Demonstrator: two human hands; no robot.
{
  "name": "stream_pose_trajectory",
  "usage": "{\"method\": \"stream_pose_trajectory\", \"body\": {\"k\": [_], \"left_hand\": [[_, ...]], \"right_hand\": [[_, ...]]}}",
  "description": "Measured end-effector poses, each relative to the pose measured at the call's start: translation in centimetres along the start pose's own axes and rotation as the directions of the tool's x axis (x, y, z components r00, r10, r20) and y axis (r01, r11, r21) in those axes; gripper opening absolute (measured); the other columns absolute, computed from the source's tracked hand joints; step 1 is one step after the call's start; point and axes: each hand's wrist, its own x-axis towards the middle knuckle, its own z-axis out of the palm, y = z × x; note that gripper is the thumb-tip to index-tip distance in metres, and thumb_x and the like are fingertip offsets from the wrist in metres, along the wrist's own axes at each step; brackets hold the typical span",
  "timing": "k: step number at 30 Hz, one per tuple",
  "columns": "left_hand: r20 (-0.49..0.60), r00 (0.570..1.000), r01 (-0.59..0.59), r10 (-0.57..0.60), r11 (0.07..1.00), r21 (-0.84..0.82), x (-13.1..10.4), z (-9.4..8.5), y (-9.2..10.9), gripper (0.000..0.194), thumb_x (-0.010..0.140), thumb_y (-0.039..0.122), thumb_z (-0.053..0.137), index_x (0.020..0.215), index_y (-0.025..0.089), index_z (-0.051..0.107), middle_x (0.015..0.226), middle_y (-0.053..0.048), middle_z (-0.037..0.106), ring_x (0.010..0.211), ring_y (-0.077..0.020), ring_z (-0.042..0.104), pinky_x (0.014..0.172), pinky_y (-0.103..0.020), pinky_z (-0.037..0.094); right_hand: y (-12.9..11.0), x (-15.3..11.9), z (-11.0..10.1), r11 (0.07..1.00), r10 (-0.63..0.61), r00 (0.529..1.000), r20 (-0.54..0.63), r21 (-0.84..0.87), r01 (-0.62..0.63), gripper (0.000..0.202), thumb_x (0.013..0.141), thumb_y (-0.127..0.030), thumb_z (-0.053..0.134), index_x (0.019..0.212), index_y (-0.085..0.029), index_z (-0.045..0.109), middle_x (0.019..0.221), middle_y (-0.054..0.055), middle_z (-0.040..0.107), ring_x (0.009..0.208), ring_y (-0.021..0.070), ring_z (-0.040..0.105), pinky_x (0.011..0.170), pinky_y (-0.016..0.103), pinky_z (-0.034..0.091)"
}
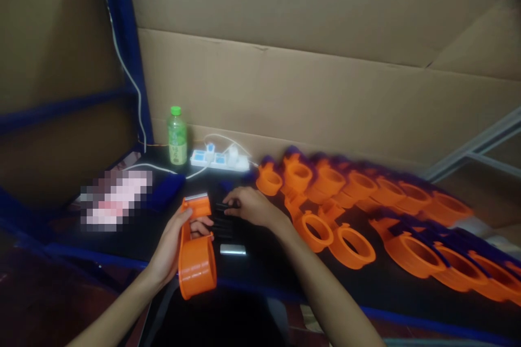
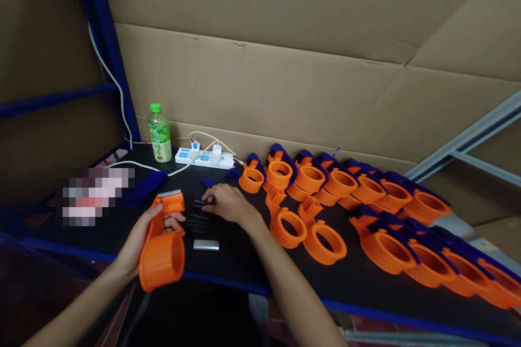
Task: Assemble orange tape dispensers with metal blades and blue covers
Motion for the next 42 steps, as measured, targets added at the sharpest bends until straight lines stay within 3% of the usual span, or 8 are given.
{"method": "stream_pose_trajectory", "body": {"k": [4,9,14,17,21,30,36,42], "left_hand": [[-0.012,0.999,-0.032,0.032,0.998,0.046,-0.1,0.3,0.2,0.038,0.091,0.045,0.067,0.110,0.012,0.067,0.093,-0.012,0.076,0.074,-0.0200,0.071,0.070,-0.029,0.055],[-0.034,0.998,-0.057,0.062,0.990,0.126,0.2,0.4,0.1,0.050,0.088,0.044,0.071,0.129,0.017,0.061,0.113,-0.015,0.075,0.083,-0.0253,0.075,0.078,-0.037,0.058],[-0.015,0.998,-0.052,0.055,0.984,0.171,0.2,0.2,-0.2,0.047,0.088,0.043,0.072,0.125,0.015,0.062,0.077,-0.010,0.078,0.075,-0.0266,0.076,0.073,-0.033,0.057],[0.002,0.998,-0.055,0.056,0.983,0.176,0.2,0.1,-0.3,0.044,0.088,0.041,0.072,0.122,0.016,0.062,0.072,-0.008,0.076,0.069,-0.0238,0.074,0.071,-0.031,0.056],[0.008,0.996,-0.087,0.087,0.968,0.234,0.2,0.2,-0.3,0.041,0.089,0.040,0.071,0.120,0.016,0.063,0.065,-0.003,0.072,0.059,-0.0161,0.067,0.063,-0.024,0.053],[0.025,0.996,-0.092,0.089,0.940,0.328,0.2,0.0,-0.5,0.039,0.089,0.042,0.069,0.117,0.016,0.062,0.061,-0.001,0.068,0.056,-0.0160,0.064,0.060,-0.025,0.053],[0.004,0.999,-0.049,0.049,0.978,0.203,0.0,0.6,0.0,0.039,0.087,0.041,0.071,0.117,0.017,0.062,0.066,-0.003,0.072,0.056,-0.0160,0.067,0.059,-0.024,0.054],[-0.048,0.999,-0.003,0.006,0.998,0.066,-0.7,1.2,0.6,0.033,0.087,0.038,0.071,0.110,0.014,0.063,0.069,-0.004,0.072,0.052,-0.0149,0.065,0.064,-0.031,0.059]], "right_hand": [[0.8,0.1,-0.3,0.994,-0.024,1.000,-0.016,0.102,0.026,0.021,0.078,-0.024,0.079,0.098,-0.018,0.076,0.090,0.003,0.070,0.077,0.0124,0.060,0.068,0.022,0.043],[0.1,0.0,-1.3,0.962,-0.054,0.996,-0.073,0.263,0.071,0.034,0.087,-0.040,0.072,0.113,-0.017,0.071,0.086,0.001,0.066,0.062,0.0080,0.051,0.057,0.020,0.040],[-1.3,-0.4,-1.0,0.923,-0.153,0.976,-0.153,0.330,0.197,0.031,0.088,-0.040,0.073,0.111,-0.019,0.071,0.093,0.003,0.065,0.071,0.0098,0.056,0.059,0.020,0.044],[-2.0,-0.6,-0.4,0.889,-0.307,0.928,-0.211,0.284,0.358,0.023,0.091,-0.036,0.069,0.109,-0.022,0.074,0.105,0.006,0.065,0.085,0.0133,0.060,0.070,0.024,0.050],[-2.9,-0.8,0.5,0.895,-0.391,0.893,-0.225,0.134,0.426,0.023,0.096,-0.035,0.064,0.115,-0.026,0.074,0.107,0.006,0.065,0.097,0.0158,0.062,0.079,0.027,0.052],[-3.5,-1.1,2.0,0.913,-0.370,0.890,-0.268,0.071,0.401,0.023,0.096,-0.033,0.064,0.114,-0.025,0.075,0.102,0.005,0.066,0.092,0.0140,0.063,0.077,0.026,0.053],[-3.0,-0.6,1.8,0.908,-0.396,0.869,-0.297,0.011,0.418,0.029,0.100,-0.037,0.058,0.124,-0.028,0.071,0.111,0.005,0.067,0.102,0.0155,0.063,0.083,0.027,0.054],[1.1,1.0,0.8,0.972,-0.163,0.950,-0.267,-0.210,0.108,0.039,0.101,-0.023,0.050,0.139,-0.025,0.060,0.130,0.007,0.062,0.122,0.0190,0.055,0.103,0.036,0.049]]}}
